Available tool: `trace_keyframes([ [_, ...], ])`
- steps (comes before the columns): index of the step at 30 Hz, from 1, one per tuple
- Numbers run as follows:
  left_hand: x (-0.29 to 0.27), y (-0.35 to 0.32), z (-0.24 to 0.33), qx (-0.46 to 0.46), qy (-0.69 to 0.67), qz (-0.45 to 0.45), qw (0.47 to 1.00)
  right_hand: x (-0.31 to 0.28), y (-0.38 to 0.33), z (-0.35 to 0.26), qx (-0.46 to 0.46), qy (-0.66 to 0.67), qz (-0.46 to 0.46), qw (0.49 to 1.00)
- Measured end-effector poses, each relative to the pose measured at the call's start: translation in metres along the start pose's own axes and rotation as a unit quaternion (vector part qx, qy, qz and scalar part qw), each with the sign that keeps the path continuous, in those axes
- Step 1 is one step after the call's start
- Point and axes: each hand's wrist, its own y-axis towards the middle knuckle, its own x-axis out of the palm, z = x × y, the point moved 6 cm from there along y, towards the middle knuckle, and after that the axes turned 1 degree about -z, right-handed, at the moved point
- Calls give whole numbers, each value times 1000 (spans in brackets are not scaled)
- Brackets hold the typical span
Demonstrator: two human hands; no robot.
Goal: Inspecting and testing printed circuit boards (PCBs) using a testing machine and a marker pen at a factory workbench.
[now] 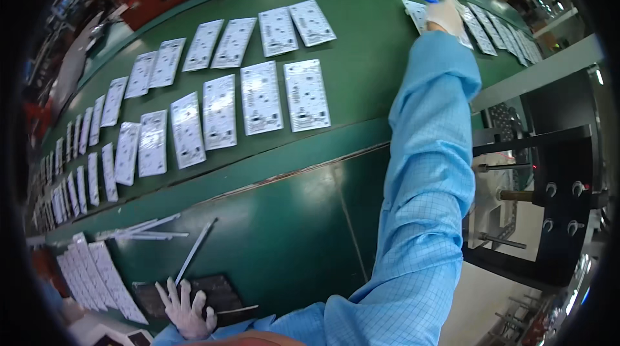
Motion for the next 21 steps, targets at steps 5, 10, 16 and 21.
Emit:
trace_keyframes([
  [5, -14, 11, -3, -48, -62, -35, 996, 37, -23, 55, -87, -17, -37, 995],
  [10, -30, -3, -4, -162, -42, 43, 985, 18, -63, -8, -39, -76, -73, 994],
  [16, -28, 1, -34, -344, 23, 167, 924, 14, -74, 16, 36, -288, -85, 953],
  [21, -18, -10, -45, -417, 37, 216, 882, -35, -116, -2, -115, -144, -95, 978],
])
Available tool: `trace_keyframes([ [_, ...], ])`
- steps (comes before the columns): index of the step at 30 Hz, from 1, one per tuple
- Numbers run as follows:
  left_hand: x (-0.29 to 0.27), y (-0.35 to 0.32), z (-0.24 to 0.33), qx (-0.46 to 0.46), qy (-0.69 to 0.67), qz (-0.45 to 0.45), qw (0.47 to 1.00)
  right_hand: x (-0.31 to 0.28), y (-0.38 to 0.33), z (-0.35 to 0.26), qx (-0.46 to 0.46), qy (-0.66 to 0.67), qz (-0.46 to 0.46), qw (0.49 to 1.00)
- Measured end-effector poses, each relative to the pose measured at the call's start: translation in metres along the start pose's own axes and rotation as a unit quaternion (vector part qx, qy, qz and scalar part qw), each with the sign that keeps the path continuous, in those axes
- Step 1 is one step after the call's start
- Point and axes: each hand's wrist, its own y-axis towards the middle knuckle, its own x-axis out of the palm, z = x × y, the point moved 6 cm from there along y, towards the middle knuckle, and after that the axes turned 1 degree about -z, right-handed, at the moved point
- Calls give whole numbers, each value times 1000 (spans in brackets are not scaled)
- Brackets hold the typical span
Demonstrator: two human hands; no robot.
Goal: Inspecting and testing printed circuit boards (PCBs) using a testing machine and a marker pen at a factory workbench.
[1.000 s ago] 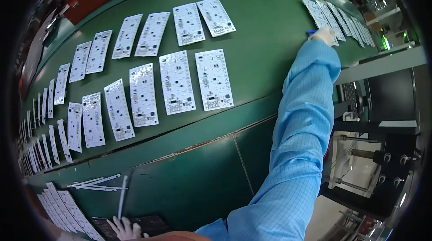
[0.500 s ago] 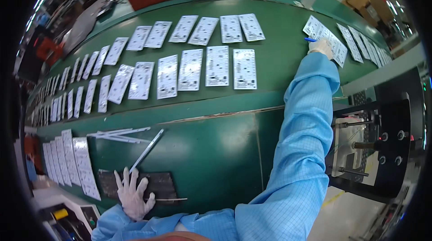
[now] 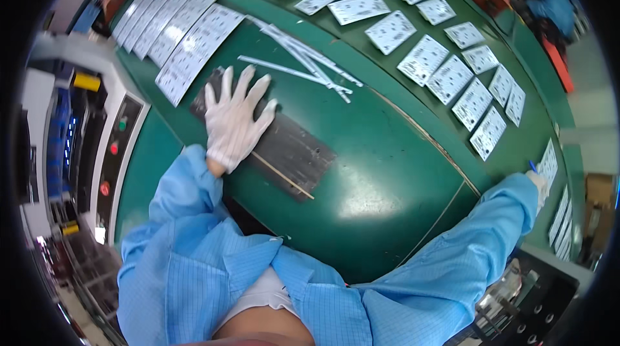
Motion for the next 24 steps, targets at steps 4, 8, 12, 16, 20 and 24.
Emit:
trace_keyframes([
  [4, 2, 15, -2, 40, 57, -6, 998, -6, -8, -17, -93, -121, 80, 985],
  [8, 20, 31, -5, 20, 42, 5, 999, -10, -24, -26, -151, -229, 178, 945],
  [12, -38, -5, -29, -17, -134, 232, 963, -26, -44, -33, -177, -347, 256, 885],
  [16, -48, -66, 12, 153, -160, 12, 975, 2, -22, -61, -197, -423, 297, 833],
  [20, -31, -85, 78, 307, -208, -31, 928, 140, 107, 0, -104, -106, 167, 975],
  [24, 0, -92, 122, 327, -400, -82, 852, 74, 7, -58, -209, 584, 394, 678],
])
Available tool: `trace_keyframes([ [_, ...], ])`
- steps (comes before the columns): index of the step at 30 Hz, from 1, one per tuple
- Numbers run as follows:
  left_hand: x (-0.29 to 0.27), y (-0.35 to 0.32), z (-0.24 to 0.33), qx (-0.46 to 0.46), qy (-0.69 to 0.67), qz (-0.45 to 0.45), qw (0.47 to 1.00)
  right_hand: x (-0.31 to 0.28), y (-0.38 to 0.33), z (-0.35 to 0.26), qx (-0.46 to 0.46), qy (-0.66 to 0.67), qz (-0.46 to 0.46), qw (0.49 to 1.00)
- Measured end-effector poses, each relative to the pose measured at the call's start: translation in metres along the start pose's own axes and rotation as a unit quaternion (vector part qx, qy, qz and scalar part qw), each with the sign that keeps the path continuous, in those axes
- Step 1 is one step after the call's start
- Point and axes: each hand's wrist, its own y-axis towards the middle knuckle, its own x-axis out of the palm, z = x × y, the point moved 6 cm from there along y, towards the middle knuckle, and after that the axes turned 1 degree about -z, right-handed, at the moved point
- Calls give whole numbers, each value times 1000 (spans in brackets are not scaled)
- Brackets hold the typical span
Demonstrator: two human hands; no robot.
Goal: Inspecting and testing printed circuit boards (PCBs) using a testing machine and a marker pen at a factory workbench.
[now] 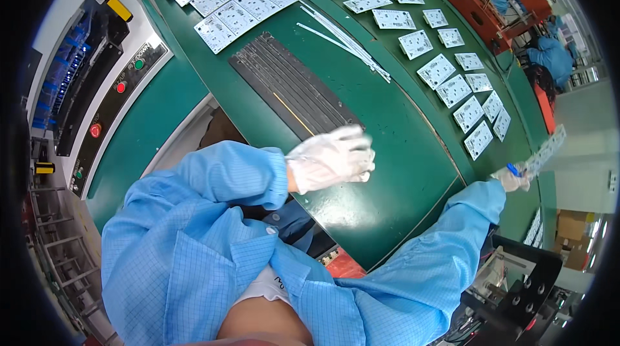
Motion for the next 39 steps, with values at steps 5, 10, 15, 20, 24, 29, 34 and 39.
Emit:
trace_keyframes([
  [5, -13, 3, 44, 101, 158, 68, 980, -6, 25, -82, 113, 50, 80, 989],
  [10, -89, 63, -16, 89, 182, 218, 955, -50, 49, -232, 62, 252, 26, 965],
  [15, -68, 86, -122, -11, 261, 8, 965, -95, 51, -328, 150, 409, -82, 896],
  [20, -112, 61, -85, 83, 262, 126, 953, -142, 37, -376, 65, 192, -176, 963],
  [24, -160, -19, -55, 10, 178, 175, 968, -144, 1, -329, 280, 349, -261, 855],
  [29, -231, -170, -27, -9, 26, 207, 978, -101, -71, -532, 261, 465, -413, 738],
  [34, -315, -345, -37, -278, 227, 339, 870, -80, -160, -583, 276, 441, -499, 693],
  [39, -455, -471, -27, -443, 432, 365, 696, -84, -184, -686, -99, 490, -451, 739],
])
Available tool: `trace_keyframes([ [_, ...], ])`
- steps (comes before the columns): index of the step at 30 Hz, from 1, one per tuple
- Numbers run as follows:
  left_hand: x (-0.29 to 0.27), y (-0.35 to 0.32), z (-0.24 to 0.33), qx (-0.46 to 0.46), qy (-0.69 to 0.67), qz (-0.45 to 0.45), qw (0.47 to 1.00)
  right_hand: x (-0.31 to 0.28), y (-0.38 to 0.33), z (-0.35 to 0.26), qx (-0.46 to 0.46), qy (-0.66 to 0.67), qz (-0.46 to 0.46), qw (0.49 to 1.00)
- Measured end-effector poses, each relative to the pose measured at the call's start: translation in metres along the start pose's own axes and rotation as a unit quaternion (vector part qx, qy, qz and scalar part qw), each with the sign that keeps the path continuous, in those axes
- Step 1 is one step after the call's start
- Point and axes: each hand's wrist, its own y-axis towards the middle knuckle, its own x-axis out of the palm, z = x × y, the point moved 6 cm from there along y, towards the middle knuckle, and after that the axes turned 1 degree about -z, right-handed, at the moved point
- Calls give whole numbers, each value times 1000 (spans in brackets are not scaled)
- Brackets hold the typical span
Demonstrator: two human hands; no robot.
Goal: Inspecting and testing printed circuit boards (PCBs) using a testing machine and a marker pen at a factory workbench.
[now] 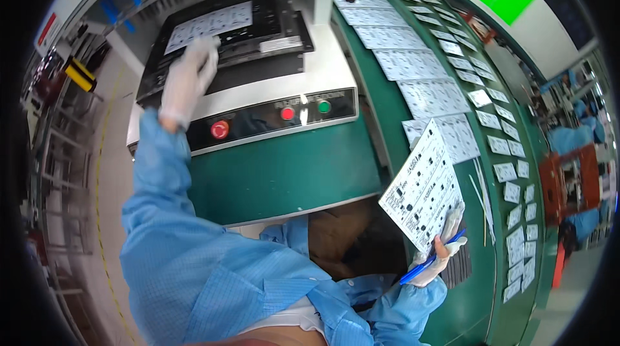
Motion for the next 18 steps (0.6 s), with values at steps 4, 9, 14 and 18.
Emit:
trace_keyframes([
  [4, 10, 49, -102, 80, 457, -156, 872, 34, 8, 5, 63, 160, -4, 985],
  [9, 23, 74, -123, 158, 186, -149, 958, 49, 16, -1, -87, 56, -54, 993],
  [14, -14, 78, -110, 30, 302, -112, 946, 50, 17, 24, 210, 293, 56, 931],
  [18, -63, 11, -26, 204, 157, 75, 963, 32, 23, 41, 91, 44, 54, 993],
])
